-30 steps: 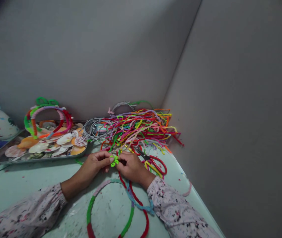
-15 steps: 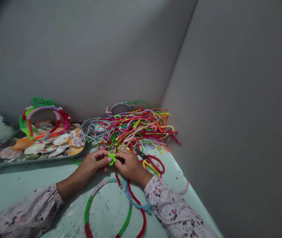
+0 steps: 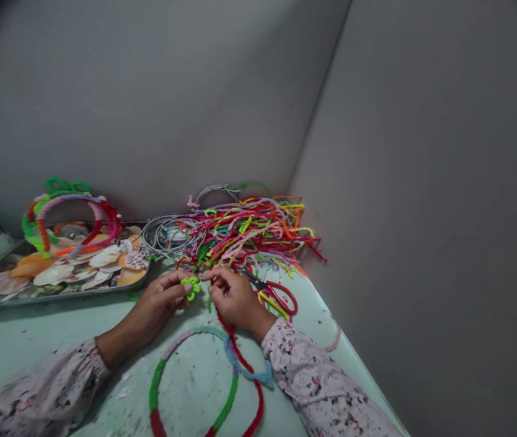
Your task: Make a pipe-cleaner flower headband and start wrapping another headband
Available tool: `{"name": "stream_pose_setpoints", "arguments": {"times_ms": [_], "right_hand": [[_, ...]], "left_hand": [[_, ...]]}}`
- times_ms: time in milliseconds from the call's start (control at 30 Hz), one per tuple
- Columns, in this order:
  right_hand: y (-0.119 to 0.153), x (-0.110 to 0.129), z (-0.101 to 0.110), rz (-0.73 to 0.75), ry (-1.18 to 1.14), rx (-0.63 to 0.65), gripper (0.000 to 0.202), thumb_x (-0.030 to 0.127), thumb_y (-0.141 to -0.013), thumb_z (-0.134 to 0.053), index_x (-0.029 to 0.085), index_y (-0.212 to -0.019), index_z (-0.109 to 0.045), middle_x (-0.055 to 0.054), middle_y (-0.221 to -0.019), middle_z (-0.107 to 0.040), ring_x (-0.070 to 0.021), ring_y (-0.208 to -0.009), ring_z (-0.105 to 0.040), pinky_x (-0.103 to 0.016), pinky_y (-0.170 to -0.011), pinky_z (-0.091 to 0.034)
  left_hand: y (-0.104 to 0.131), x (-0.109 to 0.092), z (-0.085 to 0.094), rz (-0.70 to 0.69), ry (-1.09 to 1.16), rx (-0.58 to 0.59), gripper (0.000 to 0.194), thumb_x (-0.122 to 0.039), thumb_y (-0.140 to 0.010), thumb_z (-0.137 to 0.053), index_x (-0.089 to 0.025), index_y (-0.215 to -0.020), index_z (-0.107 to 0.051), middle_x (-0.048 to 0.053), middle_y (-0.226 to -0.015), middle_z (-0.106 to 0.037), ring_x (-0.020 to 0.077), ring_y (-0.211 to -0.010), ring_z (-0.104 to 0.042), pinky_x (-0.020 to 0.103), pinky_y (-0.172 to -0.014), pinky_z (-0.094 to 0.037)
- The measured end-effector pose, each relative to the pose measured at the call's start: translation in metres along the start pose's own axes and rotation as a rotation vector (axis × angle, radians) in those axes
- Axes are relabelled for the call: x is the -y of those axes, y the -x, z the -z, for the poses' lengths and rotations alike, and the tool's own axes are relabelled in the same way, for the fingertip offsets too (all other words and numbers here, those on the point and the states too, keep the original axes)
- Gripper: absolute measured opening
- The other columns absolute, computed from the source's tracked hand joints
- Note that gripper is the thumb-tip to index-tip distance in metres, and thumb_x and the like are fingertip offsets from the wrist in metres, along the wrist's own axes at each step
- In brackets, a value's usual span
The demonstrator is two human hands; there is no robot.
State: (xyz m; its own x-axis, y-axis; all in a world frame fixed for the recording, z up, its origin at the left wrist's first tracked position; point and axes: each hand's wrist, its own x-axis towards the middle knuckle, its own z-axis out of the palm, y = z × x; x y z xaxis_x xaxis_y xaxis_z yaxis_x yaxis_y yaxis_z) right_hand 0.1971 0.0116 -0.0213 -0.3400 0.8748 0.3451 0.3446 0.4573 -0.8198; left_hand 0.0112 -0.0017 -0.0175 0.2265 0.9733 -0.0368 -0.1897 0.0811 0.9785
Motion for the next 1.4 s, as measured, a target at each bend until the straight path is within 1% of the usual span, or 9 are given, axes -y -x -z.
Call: {"name": "stream_pose_setpoints", "arguments": {"times_ms": [233, 367, 467, 567, 733, 867, 1033, 1233, 1400], "right_hand": [[-0.001, 0.003, 0.001, -0.011, -0.019, 0.038, 0.011, 0.017, -0.081, -0.054, 0.018, -0.092, -0.058, 0.001, -0.073, -0.059, -0.0122, -0.066, -0.055, -0.024, -0.062, -0.043], [-0.001, 0.0, 0.0, -0.019, -0.066, 0.025, 0.005, 0.018, -0.08, -0.055, 0.019, -0.085, -0.052, 0.003, -0.071, -0.054, -0.0107, -0.062, -0.05, -0.022, -0.057, -0.039], [-0.002, -0.001, 0.0, -0.026, -0.085, 0.005, 0.008, 0.019, -0.08, -0.055, 0.02, -0.081, -0.047, 0.005, -0.067, -0.048, -0.0096, -0.058, -0.045, -0.021, -0.054, -0.036], [-0.002, 0.0, 0.001, -0.047, -0.085, 0.001, 0.01, 0.019, -0.08, -0.055, 0.02, -0.079, -0.046, 0.005, -0.066, -0.045, -0.0096, -0.057, -0.044, -0.021, -0.053, -0.035], [-0.001, 0.002, 0.001, -0.074, -0.122, 0.016, 0.008, 0.02, -0.08, -0.054, 0.02, -0.081, -0.046, 0.005, -0.069, -0.045, -0.0098, -0.06, -0.045, -0.021, -0.054, -0.036], [-0.001, 0.001, 0.0, -0.089, -0.163, 0.022, 0.006, 0.02, -0.082, -0.053, 0.02, -0.085, -0.048, 0.005, -0.07, -0.046, -0.01, -0.06, -0.046, -0.021, -0.055, -0.037], [-0.002, 0.0, -0.001, -0.102, -0.182, 0.028, 0.006, 0.02, -0.081, -0.054, 0.02, -0.087, -0.05, 0.004, -0.069, -0.049, -0.0107, -0.061, -0.048, -0.022, -0.056, -0.038], [-0.003, 0.001, -0.001, -0.109, -0.146, 0.035, 0.01, 0.021, -0.082, -0.054, 0.018, -0.09, -0.058, 0.002, -0.071, -0.055, -0.0116, -0.063, -0.051, -0.023, -0.058, -0.04], [-0.002, 0.001, 0.001, -0.106, -0.173, 0.008, 0.008, 0.021, -0.081, -0.054, 0.019, -0.087, -0.058, 0.003, -0.068, -0.053, -0.0114, -0.06, -0.05, -0.023, -0.057, -0.04]], "left_hand": [[0.0, -0.002, -0.001, 0.0, 0.02, 0.012, 0.012, -0.024, -0.078, -0.064, -0.015, -0.086, -0.063, 0.002, -0.075, -0.06, 0.01, -0.062, -0.053, 0.019, -0.053, -0.038], [0.001, -0.006, -0.004, 0.008, 0.049, 0.009, 0.016, -0.024, -0.078, -0.065, -0.014, -0.091, -0.063, 0.005, -0.088, -0.065, 0.0104, -0.066, -0.058, 0.018, -0.052, -0.041], [0.002, -0.009, -0.005, 0.031, 0.078, 0.005, 0.018, -0.024, -0.077, -0.066, -0.014, -0.091, -0.061, 0.007, -0.1, -0.066, 0.0112, -0.067, -0.062, 0.018, -0.051, -0.044], [0.003, -0.01, -0.005, 0.043, 0.119, -0.005, 0.017, -0.025, -0.076, -0.066, -0.014, -0.087, -0.058, 0.009, -0.114, -0.063, 0.0119, -0.067, -0.065, 0.019, -0.05, -0.046], [0.001, -0.01, -0.005, 0.017, 0.132, -0.02, 0.013, -0.022, -0.077, -0.064, -0.014, -0.085, -0.057, 0.01, -0.124, -0.058, 0.0119, -0.07, -0.067, 0.018, -0.05, -0.047], [0.001, -0.009, -0.005, -0.004, 0.101, 0.005, 0.021, -0.022, -0.078, -0.064, -0.015, -0.097, -0.058, 0.01, -0.12, -0.06, 0.0109, -0.068, -0.066, 0.018, -0.049, -0.046], [0.001, -0.008, -0.005, 0.012, 0.153, 0.009, 0.032, -0.022, -0.077, -0.065, -0.019, -0.107, -0.054, 0.009, -0.113, -0.064, 0.0119, -0.066, -0.067, 0.019, -0.05, -0.045], [0.001, -0.007, -0.005, 0.021, 0.203, 0.009, 0.036, -0.021, -0.075, -0.067, -0.017, -0.108, -0.054, 0.009, -0.103, -0.068, 0.0166, -0.077, -0.068, 0.024, -0.063, -0.049], [0.001, -0.007, -0.005, 0.036, 0.195, 0.008, 0.038, -0.023, -0.071, -0.07, -0.017, -0.106, -0.056, 0.007, -0.092, -0.07, 0.0164, -0.075, -0.067, 0.026, -0.067, -0.049]]}}
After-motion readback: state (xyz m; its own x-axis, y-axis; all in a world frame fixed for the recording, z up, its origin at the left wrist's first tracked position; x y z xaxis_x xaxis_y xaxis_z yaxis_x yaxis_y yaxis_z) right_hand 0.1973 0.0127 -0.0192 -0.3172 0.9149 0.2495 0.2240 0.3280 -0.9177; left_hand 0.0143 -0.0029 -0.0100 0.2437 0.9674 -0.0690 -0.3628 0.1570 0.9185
